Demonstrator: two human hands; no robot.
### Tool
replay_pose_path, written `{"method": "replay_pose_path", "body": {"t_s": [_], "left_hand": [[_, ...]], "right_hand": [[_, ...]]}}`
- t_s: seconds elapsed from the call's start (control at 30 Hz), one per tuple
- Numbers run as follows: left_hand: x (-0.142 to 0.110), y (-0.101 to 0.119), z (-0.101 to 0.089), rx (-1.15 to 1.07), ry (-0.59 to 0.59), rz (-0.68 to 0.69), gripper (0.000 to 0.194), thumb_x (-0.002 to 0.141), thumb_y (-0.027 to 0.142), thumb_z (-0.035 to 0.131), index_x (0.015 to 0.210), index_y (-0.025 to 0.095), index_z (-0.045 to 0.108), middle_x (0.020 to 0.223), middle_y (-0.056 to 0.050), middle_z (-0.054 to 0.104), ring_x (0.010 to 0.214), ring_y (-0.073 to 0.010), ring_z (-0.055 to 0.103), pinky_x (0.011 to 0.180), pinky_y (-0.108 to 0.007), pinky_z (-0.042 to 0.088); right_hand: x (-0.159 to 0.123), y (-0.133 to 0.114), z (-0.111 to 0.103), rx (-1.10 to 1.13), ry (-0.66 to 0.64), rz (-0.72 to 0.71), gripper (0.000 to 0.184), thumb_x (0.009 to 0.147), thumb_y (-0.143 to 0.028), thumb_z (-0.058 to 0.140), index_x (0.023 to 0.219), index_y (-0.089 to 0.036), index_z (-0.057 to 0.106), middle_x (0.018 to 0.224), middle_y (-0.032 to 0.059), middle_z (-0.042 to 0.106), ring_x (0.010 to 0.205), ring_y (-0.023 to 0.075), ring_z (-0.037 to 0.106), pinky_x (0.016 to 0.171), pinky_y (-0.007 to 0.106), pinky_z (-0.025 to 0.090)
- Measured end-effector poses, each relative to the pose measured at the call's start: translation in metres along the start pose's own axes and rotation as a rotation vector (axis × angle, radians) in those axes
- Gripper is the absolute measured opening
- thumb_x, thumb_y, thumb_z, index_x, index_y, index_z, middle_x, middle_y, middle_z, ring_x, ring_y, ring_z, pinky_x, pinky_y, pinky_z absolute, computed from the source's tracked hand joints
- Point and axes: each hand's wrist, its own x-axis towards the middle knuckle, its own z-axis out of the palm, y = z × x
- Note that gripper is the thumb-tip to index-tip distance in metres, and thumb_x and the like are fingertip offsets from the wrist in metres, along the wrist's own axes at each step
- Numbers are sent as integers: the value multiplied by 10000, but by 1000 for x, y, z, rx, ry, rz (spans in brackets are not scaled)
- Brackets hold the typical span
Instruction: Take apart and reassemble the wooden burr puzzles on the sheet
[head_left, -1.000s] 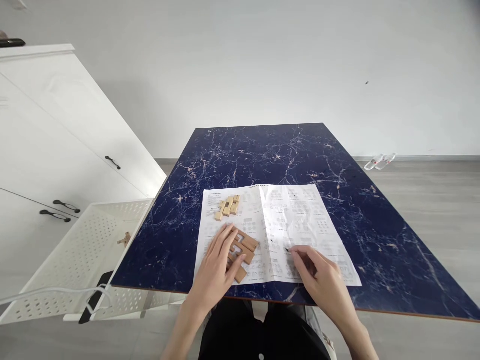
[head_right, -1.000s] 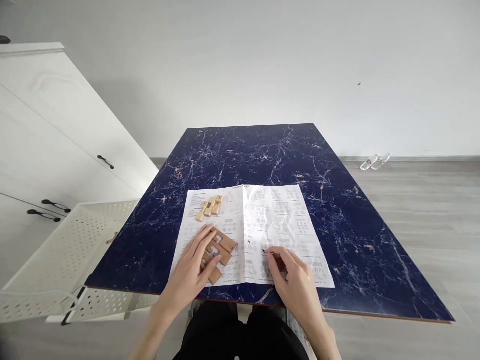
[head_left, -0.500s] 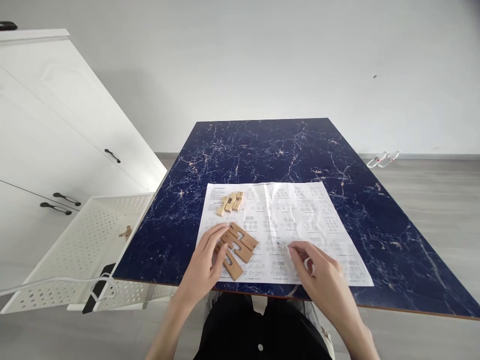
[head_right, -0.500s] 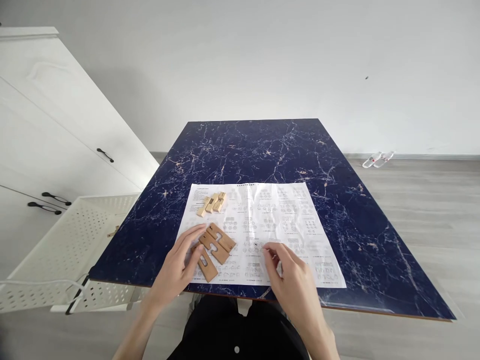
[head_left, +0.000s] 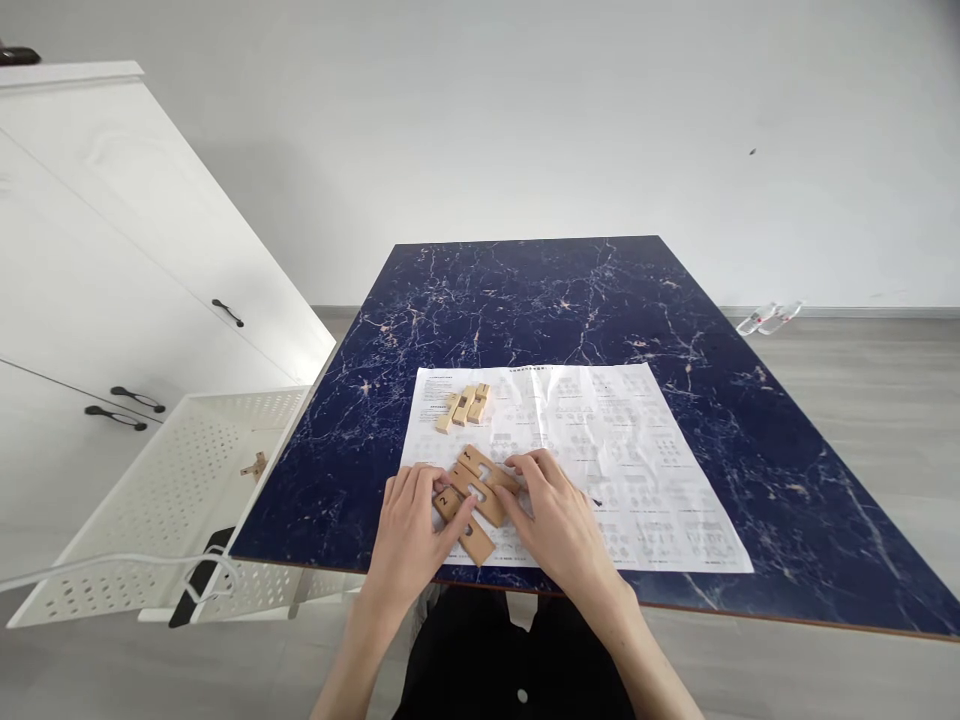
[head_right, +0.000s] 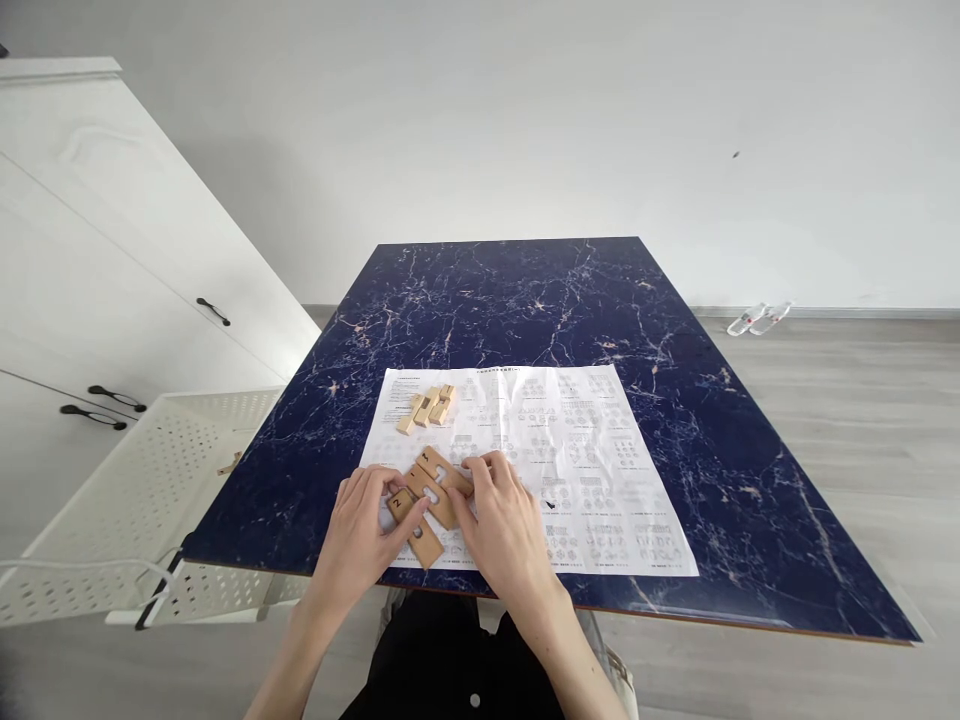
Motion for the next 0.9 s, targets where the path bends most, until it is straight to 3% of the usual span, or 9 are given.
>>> {"method": "replay_pose_path", "body": {"t_s": [0.33, 0.47, 0.53, 0.63, 0.73, 0.8, 0.9], "left_hand": [[3, 6, -4, 73, -51, 72, 340, 1087, 459, 590, 835, 234, 553, 910, -43, 610, 872, -253, 621, 816, -430, 501], [1, 7, -7, -14, -105, 124, 449, 1093, 505, 592, 755, 216, 534, 947, -57, 612, 894, -234, 638, 817, -390, 533], [-2, 6, -9, -96, -113, 129, 475, 1087, 533, 596, 739, 219, 514, 875, -38, 614, 790, -201, 629, 729, -342, 525], [-6, 5, -12, -257, -73, -4, 487, 1093, 547, 566, 732, 239, 454, 611, 40, 496, 505, -135, 485, 526, -282, 414], [-4, 9, -13, -473, -2, -289, 499, 1114, 589, 481, 743, 260, 417, 442, 91, 376, 344, -118, 393, 412, -253, 344], [2, 15, -13, -631, 16, -435, 498, 1115, 629, 446, 773, 266, 447, 406, 99, 397, 309, -125, 424, 383, -239, 367], [14, 26, -10, -829, 10, -481, 461, 1109, 639, 465, 916, 241, 592, 528, 65, 578, 381, -136, 556, 440, -247, 488]], "right_hand": [[5, 5, 2, -32, -19, -23, 92, 1067, -279, 614, 1007, -247, 553, 1008, 66, 677, 844, 241, 714, 548, 293, 488], [6, 7, -1, 4, -44, -37, 123, 1100, -265, 536, 983, -248, 570, 977, 64, 674, 830, 237, 693, 556, 286, 468], [5, 5, -4, 78, -45, -10, 172, 1118, -307, 496, 987, -244, 587, 974, 63, 675, 757, 214, 667, 550, 290, 465], [2, 3, -12, 250, 6, 75, 260, 1129, -407, 481, 992, -235, 620, 941, 55, 685, 659, 181, 616, 564, 299, 475], [-4, 2, -22, 440, 75, 189, 344, 1121, -514, 502, 983, -232, 642, 855, 41, 702, 669, 187, 624, 593, 300, 490], [-8, 2, -27, 591, 89, 234, 374, 1118, -555, 505, 989, -230, 640, 786, 24, 686, 675, 189, 633, 608, 296, 504], [-14, 2, -29, 806, 75, 239, 376, 1121, -570, 512, 1012, -231, 632, 711, -8, 636, 626, 170, 601, 610, 289, 507]]}}
